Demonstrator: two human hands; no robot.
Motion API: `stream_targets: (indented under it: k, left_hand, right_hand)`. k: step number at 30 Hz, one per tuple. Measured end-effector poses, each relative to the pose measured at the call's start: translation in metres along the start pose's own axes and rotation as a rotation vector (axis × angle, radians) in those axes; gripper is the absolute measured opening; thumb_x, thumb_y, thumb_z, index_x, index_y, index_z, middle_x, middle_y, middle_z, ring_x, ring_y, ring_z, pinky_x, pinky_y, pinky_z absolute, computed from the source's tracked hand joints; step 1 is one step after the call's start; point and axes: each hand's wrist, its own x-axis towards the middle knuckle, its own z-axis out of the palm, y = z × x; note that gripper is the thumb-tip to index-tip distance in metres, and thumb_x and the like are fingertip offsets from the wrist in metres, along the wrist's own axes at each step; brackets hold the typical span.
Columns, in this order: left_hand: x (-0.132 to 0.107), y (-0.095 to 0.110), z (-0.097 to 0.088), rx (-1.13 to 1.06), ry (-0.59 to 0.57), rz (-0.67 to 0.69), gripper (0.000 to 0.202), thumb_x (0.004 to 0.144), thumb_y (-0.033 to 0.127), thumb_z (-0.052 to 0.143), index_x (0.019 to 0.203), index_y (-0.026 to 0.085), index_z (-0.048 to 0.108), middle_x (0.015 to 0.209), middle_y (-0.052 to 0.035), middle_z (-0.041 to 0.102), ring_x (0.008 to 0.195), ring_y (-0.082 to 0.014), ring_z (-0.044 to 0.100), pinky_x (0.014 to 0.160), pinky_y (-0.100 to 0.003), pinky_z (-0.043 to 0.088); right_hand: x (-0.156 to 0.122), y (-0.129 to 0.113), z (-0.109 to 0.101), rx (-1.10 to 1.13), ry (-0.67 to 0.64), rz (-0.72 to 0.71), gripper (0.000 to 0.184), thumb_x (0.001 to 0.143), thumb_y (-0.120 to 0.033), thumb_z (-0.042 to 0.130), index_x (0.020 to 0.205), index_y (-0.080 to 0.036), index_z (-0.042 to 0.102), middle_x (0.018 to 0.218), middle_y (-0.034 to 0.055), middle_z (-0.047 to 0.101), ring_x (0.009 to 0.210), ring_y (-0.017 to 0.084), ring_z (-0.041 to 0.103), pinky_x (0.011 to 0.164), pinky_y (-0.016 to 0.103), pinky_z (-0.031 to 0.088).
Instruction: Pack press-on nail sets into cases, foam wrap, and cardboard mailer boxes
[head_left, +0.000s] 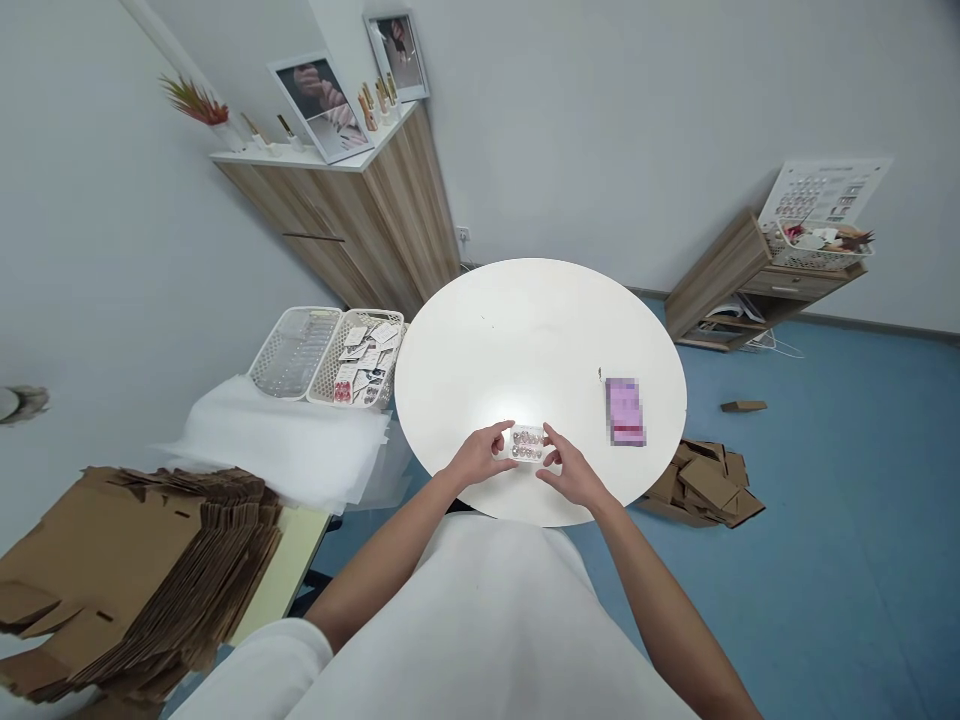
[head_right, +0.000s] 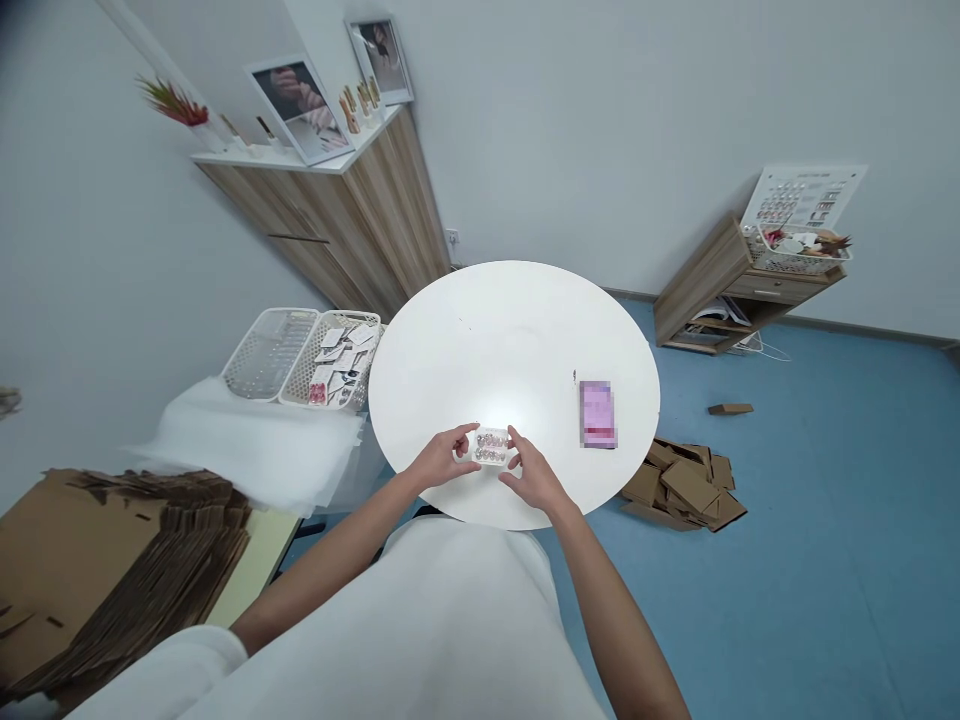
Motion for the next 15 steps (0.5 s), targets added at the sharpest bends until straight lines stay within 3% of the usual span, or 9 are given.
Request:
stream_targets:
  k: [7,11,15]
  left_hand:
    - [-0.001,-0.003,0.003,-0.052,0.009,-0.015,0.058,0.065,0.027,0.06,0.121,0.024,0.044,0.075,0.0003,0.052,0.064,-0.0122,0.046,0.064,-0.025,0.038]
    - [0.001,-0.001,0.003,-0.08,0.02,-0.038,0.031,0.067,0.025,0.056,0.097,0.02,0.06,0.071,-0.0009,0.053,0.063,-0.013,0.046,0.062,-0.024,0.037]
    - [0.002,-0.007,-0.003,-0.204,0.022,-0.116,0.026,0.064,0.028,0.06,0.088,0.018,0.061,0.066,0.0008,0.052,0.06,-0.0118,0.045,0.059,-0.023,0.037]
  right_hand:
    - [0.008,0.002,0.013,-0.1,0.087,-0.003,0.055,0.071,-0.026,0.052,0.124,-0.029,0.037,0.093,0.0021,0.053,0.063,0.012,0.049,0.069,0.034,0.045]
    - [0.018,-0.004,0.012,-0.061,0.084,-0.015,0.053,0.071,-0.026,0.052,0.122,-0.028,0.039,0.09,0.0023,0.053,0.063,0.012,0.049,0.069,0.034,0.045]
    - [0.029,-0.013,0.01,-0.087,0.06,-0.029,0.057,0.067,-0.028,0.057,0.121,-0.028,0.041,0.09,0.0029,0.05,0.066,0.013,0.047,0.067,0.033,0.045]
